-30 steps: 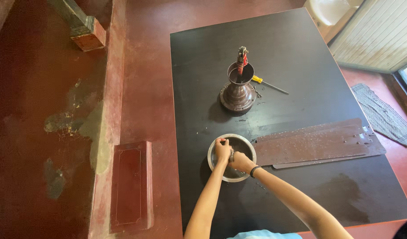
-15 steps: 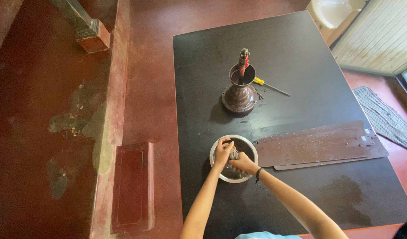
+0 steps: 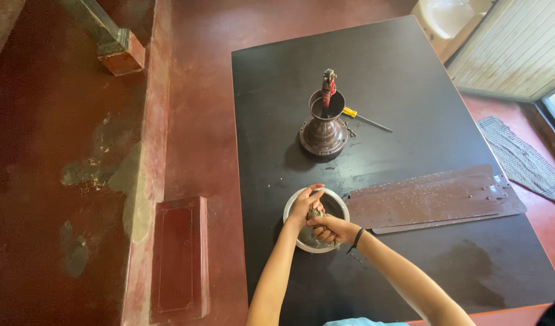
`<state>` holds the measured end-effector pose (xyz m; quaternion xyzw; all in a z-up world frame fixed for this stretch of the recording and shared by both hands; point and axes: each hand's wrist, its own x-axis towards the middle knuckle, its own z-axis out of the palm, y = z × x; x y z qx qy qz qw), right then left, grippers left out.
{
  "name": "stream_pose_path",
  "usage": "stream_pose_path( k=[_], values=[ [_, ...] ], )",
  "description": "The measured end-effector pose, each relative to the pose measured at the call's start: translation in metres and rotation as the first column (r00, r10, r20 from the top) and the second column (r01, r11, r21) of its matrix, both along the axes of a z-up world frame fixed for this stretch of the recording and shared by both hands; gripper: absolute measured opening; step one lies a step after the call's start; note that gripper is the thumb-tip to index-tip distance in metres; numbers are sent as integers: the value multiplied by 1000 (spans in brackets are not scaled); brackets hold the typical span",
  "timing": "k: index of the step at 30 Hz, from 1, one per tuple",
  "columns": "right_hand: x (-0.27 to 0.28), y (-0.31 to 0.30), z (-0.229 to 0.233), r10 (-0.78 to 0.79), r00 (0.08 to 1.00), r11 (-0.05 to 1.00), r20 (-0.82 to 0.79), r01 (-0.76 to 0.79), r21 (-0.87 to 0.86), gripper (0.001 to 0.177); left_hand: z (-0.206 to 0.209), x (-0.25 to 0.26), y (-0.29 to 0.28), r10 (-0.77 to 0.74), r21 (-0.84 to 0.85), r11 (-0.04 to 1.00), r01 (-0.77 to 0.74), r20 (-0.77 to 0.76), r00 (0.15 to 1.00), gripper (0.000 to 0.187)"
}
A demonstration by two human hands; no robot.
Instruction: The person cleans a metal object by first dipping a cloth into a bowl of water and wringing it out. They then wipe the exterior and interior of the metal object with the damp cloth, removing a red ribbon in the process. The person continues to wipe the object thoroughly with the cloth.
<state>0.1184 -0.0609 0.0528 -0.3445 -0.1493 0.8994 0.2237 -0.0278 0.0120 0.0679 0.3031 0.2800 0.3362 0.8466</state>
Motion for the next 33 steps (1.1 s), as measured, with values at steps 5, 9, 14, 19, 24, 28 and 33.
stream_pose_path(
  k=[5, 9, 14, 19, 24, 28, 33],
  values=[
    [-8, -3, 6, 1, 937, 987, 351, -56, 147, 13, -34, 13, 3, 128, -91, 985, -144, -160, 979, 22],
    [-8, 2, -4, -58, 765, 942, 642, -171, 289, 24, -61, 21, 8, 224, -102, 963, -249, -213, 951, 20],
    [-14, 6, -19, -144, 584, 905, 799, -249, 345, 32, -59, 27, 11, 342, -75, 924, -375, -276, 898, 21],
    [-21, 8, -30, -275, 403, 818, 873, -379, 433, 43, -55, 29, 4, 428, 43, 893, -447, -386, 817, 20],
    [-25, 7, -26, -384, 218, 729, 897, -525, 440, 54, -51, 31, 1, 551, 218, 831, -512, -452, 701, 19],
    [-32, -7, 4, -490, 179, 699, 853, -504, 507, 53, -49, 34, -5, 588, 225, 797, -560, -500, 636, 18],
    [-26, -5, -6, -568, 242, 611, 787, -517, 600, 57, -47, 22, -2, 448, 247, 893, -377, -588, 674, 19]
  ],
)
